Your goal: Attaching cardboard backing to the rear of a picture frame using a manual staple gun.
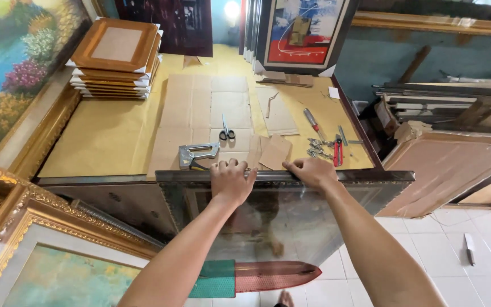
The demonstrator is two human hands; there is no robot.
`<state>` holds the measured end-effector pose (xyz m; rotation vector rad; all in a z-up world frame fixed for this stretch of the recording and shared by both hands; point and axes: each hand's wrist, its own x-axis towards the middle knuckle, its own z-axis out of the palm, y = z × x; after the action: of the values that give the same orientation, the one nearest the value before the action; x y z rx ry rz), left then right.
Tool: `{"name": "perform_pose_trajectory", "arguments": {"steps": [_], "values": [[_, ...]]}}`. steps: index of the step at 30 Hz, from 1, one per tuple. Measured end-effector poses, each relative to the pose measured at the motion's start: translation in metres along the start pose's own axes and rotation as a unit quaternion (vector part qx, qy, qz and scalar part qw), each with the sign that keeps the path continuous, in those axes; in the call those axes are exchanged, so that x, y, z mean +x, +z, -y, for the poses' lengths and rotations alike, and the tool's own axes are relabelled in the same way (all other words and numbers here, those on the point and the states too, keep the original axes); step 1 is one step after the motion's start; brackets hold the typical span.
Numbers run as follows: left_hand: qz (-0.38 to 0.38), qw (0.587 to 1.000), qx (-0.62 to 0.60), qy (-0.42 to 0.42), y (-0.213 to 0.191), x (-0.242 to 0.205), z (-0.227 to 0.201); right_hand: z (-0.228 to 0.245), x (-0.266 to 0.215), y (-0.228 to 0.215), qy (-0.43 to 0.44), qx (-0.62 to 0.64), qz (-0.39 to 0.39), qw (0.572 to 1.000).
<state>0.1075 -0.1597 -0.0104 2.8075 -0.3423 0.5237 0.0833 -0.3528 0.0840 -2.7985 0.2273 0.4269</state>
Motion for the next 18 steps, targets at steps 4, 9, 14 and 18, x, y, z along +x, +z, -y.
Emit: {"name": "perform_pose_trajectory", "arguments": {"steps": [4, 9, 14, 18], "values": [[0.04, 0.999, 0.0, -0.011, -0.014, 0.009, -0.003, -0.002, 0.028, -0.004, -0.005, -0.041, 0.037, 0.998], [0.058, 0.997, 0.004, -0.054, -0.017, 0.011, -0.012, -0.019, 0.117, 0.019, -0.081, 0.082, 0.081, 0.99], [-0.019, 0.998, 0.013, -0.058, -0.011, 0.01, -0.014, 0.024, 0.101, 0.002, -0.171, -0.097, 0.12, 0.973], [0.021, 0.995, 0.005, -0.093, -0.017, 0.019, -0.02, -0.002, 0.149, 0.049, -0.131, -0.084, 0.111, 0.982]]}}
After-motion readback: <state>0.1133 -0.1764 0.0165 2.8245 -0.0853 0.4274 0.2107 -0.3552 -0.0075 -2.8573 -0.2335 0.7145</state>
